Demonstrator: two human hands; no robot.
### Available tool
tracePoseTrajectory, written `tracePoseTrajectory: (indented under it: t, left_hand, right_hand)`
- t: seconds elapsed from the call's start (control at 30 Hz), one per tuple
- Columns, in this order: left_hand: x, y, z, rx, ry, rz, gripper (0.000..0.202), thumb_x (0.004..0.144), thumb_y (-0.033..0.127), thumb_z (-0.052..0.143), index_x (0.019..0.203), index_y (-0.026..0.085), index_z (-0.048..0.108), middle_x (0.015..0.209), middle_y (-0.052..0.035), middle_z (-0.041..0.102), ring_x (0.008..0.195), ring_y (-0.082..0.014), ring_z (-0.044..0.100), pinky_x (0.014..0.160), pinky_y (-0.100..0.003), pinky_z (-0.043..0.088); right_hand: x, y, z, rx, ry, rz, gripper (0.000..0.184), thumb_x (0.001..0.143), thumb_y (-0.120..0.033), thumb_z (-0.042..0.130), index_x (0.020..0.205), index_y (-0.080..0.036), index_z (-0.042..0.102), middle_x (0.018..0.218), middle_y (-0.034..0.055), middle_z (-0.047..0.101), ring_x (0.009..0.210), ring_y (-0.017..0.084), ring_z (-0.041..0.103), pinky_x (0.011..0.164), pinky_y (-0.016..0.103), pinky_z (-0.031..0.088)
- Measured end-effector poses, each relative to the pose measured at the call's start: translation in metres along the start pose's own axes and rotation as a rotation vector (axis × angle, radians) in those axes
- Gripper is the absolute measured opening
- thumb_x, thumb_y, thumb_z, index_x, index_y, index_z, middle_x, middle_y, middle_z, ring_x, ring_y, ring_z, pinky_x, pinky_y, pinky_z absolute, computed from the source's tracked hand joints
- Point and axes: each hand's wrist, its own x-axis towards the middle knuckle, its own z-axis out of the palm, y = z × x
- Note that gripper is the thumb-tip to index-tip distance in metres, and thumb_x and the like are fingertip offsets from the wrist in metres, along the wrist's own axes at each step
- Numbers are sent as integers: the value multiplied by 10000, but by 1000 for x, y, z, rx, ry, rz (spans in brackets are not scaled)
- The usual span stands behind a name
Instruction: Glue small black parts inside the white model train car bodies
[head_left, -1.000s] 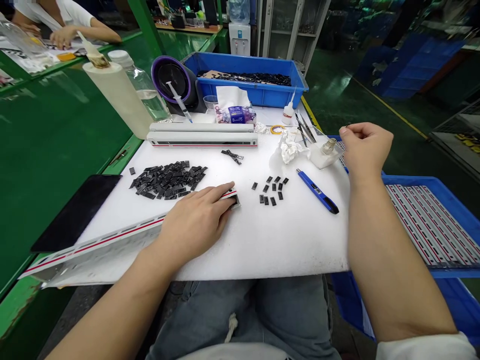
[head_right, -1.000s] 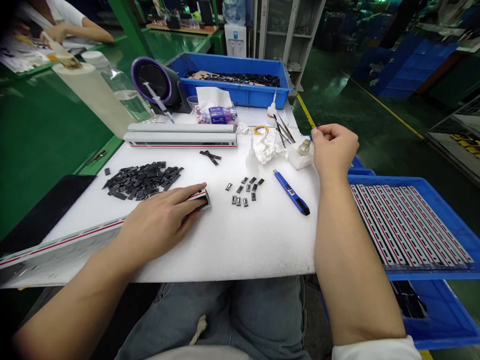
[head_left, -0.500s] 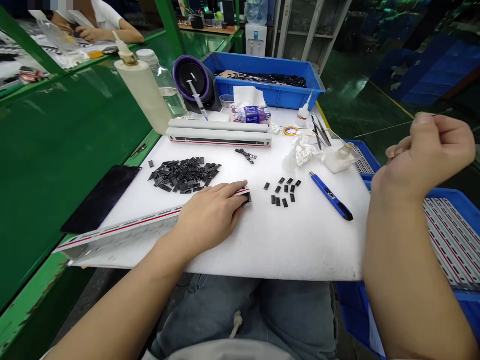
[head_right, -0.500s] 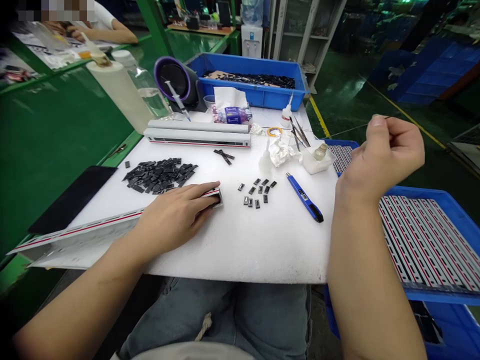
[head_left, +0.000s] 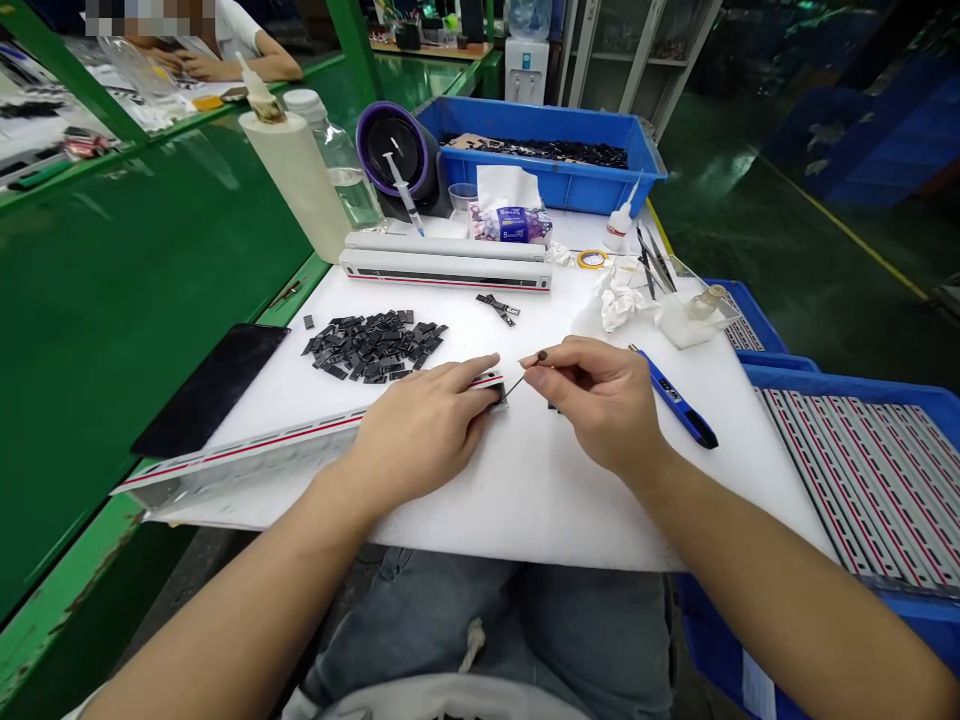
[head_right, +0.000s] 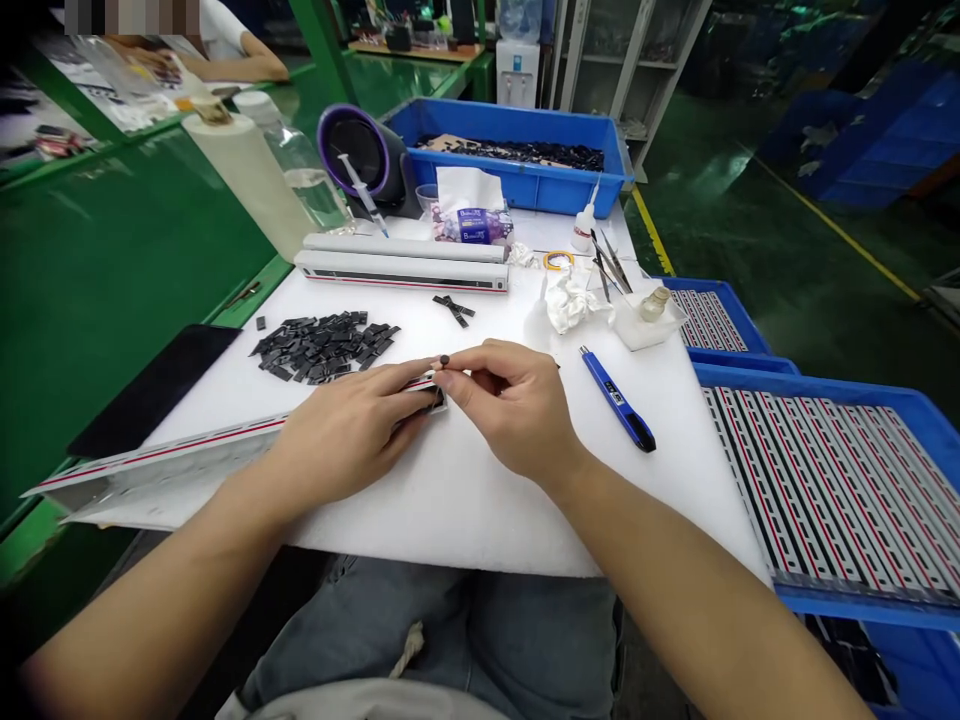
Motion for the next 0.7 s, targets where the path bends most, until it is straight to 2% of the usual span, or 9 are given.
tracePoseTrajectory:
  t: [0.17,0.33,0.7]
  left_hand:
    - [1,-1,-1,-4,-2,7,348,980,295,388,1182,227,663,1418,-39,562,1144,-274,619,899,-457,552]
    - [1,-1,-2,-9,-10,7,352,981,303,387,1190,229,661,1422,-43,559,1162,-279,609,917,-459,541]
    - [1,0,-1,-37,-1,10,348,972,293,396,1183,221,663,1413,-57,566,1152,-285,614,921,-463,539]
  right_hand:
    - [2,3,2,-76,-38,-5,34,814,-205,720,799,-184,744,667,-13,602,594,100,475,569,273,410]
    - [2,4,4,-105,-45,-26,33,815,-204,717,803,-200,747,622,-27,557,577,103,465,567,273,415]
    - [2,4,3,-130,-44,-37,34,813,-197,715,788,-191,737,638,-18,582,574,101,461,567,273,411]
